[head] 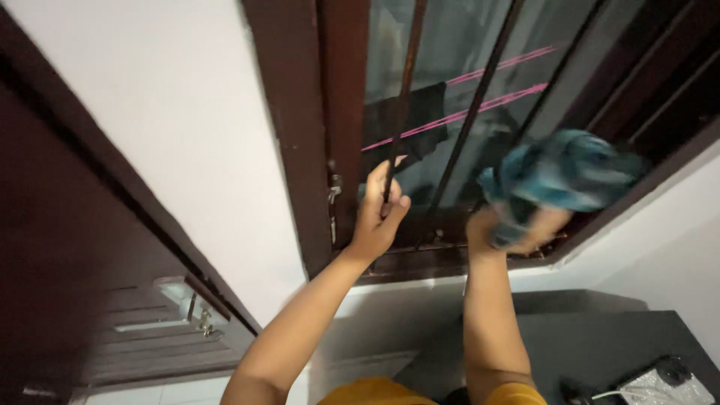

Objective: Cleaning a window and its frame with a cloth.

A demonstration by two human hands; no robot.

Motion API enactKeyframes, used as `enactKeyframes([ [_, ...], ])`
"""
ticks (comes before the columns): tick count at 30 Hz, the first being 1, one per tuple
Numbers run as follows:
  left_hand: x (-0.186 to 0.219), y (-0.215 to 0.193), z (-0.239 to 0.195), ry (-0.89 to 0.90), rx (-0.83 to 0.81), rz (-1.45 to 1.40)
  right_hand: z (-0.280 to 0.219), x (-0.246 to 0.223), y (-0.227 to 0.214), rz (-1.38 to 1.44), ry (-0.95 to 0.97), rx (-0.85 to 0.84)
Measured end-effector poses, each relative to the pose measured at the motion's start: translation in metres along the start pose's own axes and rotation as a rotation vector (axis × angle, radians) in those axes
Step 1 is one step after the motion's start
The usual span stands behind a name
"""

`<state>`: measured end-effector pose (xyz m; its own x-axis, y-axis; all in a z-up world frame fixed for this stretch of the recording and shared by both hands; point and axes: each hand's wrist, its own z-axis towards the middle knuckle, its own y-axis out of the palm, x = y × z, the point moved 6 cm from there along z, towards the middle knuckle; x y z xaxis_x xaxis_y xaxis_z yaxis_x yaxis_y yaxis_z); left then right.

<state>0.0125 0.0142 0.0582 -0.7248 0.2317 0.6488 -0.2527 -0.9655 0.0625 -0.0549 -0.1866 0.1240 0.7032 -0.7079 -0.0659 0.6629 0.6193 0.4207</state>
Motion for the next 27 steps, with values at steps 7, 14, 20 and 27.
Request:
enactKeyframes([
  [7,0.008,0.000,0.003,-0.117,-0.007,-0.119,-0.102,0.095,0.039,0.148,0.621,-0.188],
  [14,-0.002,-0.005,0.002,0.029,-0.044,-0.044,-0.059,0.072,0.104,-0.085,0.045,-0.464],
  [20,-0.015,-0.007,0.002,-0.070,-0.072,0.021,0.027,0.030,0.172,-0.098,-0.285,-0.582],
  [27,-0.014,-0.008,0.004,-0.106,-0.092,-0.042,0.041,0.005,0.191,0.050,-0.413,-0.627],
])
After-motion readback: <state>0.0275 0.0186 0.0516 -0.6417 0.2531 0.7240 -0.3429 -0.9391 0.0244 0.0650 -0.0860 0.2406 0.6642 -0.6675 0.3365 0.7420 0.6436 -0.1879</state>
